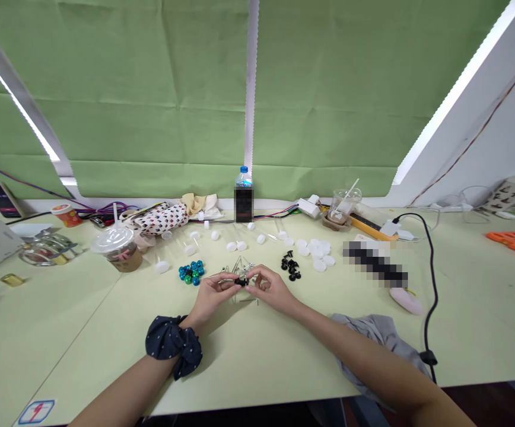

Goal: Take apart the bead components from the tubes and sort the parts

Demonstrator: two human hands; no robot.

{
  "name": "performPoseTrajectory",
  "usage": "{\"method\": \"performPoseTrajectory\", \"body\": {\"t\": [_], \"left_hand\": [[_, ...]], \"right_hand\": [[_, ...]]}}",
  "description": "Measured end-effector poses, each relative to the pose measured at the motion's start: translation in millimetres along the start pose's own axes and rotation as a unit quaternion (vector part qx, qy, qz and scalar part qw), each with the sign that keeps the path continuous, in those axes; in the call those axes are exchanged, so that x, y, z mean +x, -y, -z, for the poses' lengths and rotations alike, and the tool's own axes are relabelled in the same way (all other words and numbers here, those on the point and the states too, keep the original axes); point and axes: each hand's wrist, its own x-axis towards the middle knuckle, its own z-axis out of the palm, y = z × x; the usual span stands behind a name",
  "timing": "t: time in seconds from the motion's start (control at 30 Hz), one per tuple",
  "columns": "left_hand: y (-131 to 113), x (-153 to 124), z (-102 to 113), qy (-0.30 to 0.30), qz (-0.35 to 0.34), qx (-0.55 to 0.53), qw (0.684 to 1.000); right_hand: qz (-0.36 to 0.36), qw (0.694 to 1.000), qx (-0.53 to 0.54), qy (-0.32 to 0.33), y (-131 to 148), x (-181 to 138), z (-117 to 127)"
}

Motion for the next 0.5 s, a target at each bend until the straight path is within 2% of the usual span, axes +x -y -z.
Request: {"method": "performPoseTrajectory", "body": {"t": [0.5], "left_hand": [[-1.2, -1.0, -0.5, -0.006, -0.001, 0.007, 1.0]], "right_hand": [[0.012, 1.0, -0.01, -0.002, -0.1, 1.2, -0.1]]}}
